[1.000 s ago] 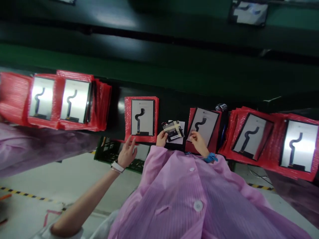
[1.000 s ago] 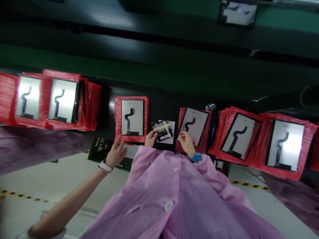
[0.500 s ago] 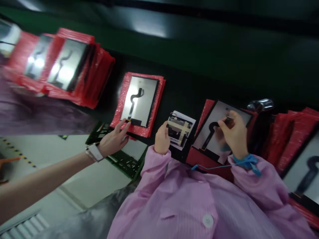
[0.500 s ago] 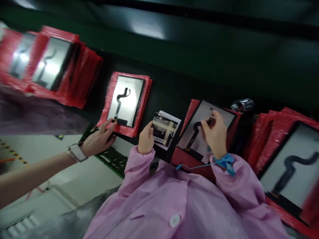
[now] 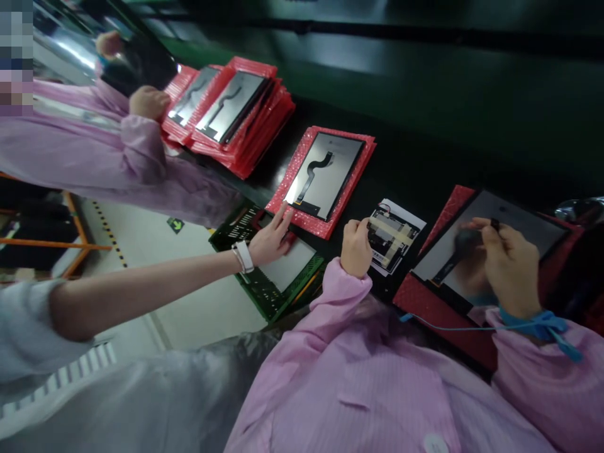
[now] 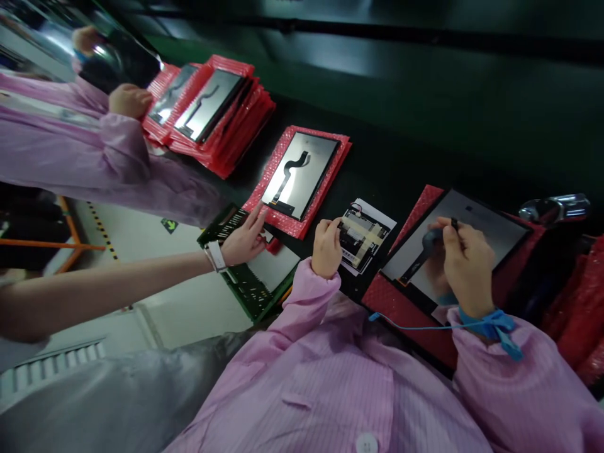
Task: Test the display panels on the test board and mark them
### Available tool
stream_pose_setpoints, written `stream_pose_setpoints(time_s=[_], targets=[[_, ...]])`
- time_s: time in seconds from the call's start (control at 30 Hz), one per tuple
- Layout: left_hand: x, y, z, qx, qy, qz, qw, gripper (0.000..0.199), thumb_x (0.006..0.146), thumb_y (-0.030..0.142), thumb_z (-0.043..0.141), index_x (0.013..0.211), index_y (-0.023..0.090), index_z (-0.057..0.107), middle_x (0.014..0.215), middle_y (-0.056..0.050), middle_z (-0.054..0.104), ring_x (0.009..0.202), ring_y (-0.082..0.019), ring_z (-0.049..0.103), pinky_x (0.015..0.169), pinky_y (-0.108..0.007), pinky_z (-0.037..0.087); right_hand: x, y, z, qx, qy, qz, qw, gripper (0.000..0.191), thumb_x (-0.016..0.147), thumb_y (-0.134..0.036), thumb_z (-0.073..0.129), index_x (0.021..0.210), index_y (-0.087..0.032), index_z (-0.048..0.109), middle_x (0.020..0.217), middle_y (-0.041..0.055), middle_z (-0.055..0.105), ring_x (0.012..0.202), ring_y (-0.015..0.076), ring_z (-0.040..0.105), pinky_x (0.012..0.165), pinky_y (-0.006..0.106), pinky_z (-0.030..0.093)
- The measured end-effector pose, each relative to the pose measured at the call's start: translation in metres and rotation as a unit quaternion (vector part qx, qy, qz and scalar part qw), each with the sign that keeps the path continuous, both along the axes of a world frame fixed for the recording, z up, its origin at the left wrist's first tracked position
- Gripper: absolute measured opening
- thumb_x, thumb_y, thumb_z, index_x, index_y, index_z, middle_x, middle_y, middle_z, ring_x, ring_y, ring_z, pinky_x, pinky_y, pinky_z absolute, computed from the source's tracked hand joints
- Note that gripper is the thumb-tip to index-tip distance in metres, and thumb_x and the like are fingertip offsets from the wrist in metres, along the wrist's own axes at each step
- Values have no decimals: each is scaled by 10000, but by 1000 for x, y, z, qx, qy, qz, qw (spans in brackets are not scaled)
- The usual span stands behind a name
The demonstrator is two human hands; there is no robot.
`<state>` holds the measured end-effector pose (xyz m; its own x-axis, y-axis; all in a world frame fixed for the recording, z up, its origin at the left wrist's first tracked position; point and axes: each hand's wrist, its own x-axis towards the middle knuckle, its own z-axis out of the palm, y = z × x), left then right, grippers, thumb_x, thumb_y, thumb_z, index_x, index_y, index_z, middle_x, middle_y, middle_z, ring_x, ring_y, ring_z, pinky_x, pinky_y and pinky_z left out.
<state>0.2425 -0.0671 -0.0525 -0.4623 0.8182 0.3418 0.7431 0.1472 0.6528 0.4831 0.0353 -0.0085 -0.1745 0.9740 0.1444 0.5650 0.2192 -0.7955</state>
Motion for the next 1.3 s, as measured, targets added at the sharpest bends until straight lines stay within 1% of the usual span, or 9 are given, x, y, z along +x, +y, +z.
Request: stream_pose_setpoints(time_s=[0.17, 0.3, 0.5, 0.63, 0.8, 1.0, 1.07, 1.2, 1.3], targets=[[3, -3, 3, -30, 0, 21, 999, 413, 989, 182, 296, 1225, 193, 634, 1024, -150, 541, 972, -295, 495, 932, -466, 439, -4, -1, 4, 16, -6, 52, 999, 388, 1017, -448, 363, 1098, -289, 708, 1152, 73, 708, 1120, 298, 625, 1017, 575, 447], [5, -5, 4, -27, 3, 16, 999, 419, 975, 143, 305, 1212, 213, 643, 1006, -132, 538, 955, -278, 506, 916, -438, 452, -7, 0, 6, 38, -1, 97, 995, 392, 1026, -443, 351, 1081, -253, 689, 1128, 85, 715, 1108, 269, 626, 1017, 527, 438], [-3, -13, 8, -6, -5, 1, 1000, 343, 1006, 245, 382, 1215, 181, 647, 1027, -122, 576, 960, -244, 549, 926, -398, 470, -6, 5, 3, 50, -35, 149, 987, 433, 1012, -525, 368, 1047, -215, 668, 1087, 92, 712, 1064, 254, 625, 979, 463, 462], [-12, -16, 13, -16, -17, -15, 1000, 330, 991, 274, 438, 1228, 157, 635, 1073, -128, 600, 1004, -236, 575, 930, -376, 493, -7, 5, 3, 43, -18, 150, 988, 374, 1010, -494, 390, 988, -219, 642, 1011, 86, 708, 991, 244, 624, 925, 418, 474], [-11, -16, 15, -39, 46, -64, 996, 335, 988, 249, 431, 1231, 137, 632, 1104, -143, 640, 1011, -250, 568, 960, -412, 476, -7, 2, 5, 19, -2, 145, 989, 237, 974, -408, 469, 978, -221, 614, 987, 78, 691, 964, 246, 601, 879, 405, 476], [-6, -20, 10, -25, 66, -81, 994, 360, 992, 264, 431, 1275, 132, 608, 1155, -152, 638, 1052, -253, 566, 980, -416, 471, -11, 3, -4, 70, -5, 143, 987, 205, 959, -376, 482, 953, -223, 618, 1023, 77, 701, 1000, 248, 613, 946, 440, 448], [-7, -21, 9, -12, 52, -85, 995, 355, 994, 273, 440, 1270, 125, 608, 1159, -155, 639, 1053, -243, 575, 977, -399, 480, -11, 3, -4, 102, -28, 95, 990, 244, 974, -376, 446, 1012, -216, 626, 1072, 94, 693, 1053, 261, 608, 983, 466, 430], [-6, -24, 10, 11, 10, -56, 998, 332, 992, 290, 453, 1226, 130, 626, 1153, -157, 644, 1062, -233, 597, 968, -382, 496, 14, -8, 15, 144, -121, -118, 975, 350, 983, -345, 401, 1237, -173, 570, 1231, 159, 623, 1169, 298, 555, 1029, 515, 403], [-5, -25, 10, 26, -3, -34, 999, 311, 979, 301, 478, 1185, 143, 647, 1154, -152, 645, 1089, -233, 605, 975, -369, 495, 41, -32, 34, 80, -237, -237, 939, 387, 926, -288, 507, 1278, -133, 539, 1198, 187, 625, 1114, 324, 588, 960, 492, 455]])
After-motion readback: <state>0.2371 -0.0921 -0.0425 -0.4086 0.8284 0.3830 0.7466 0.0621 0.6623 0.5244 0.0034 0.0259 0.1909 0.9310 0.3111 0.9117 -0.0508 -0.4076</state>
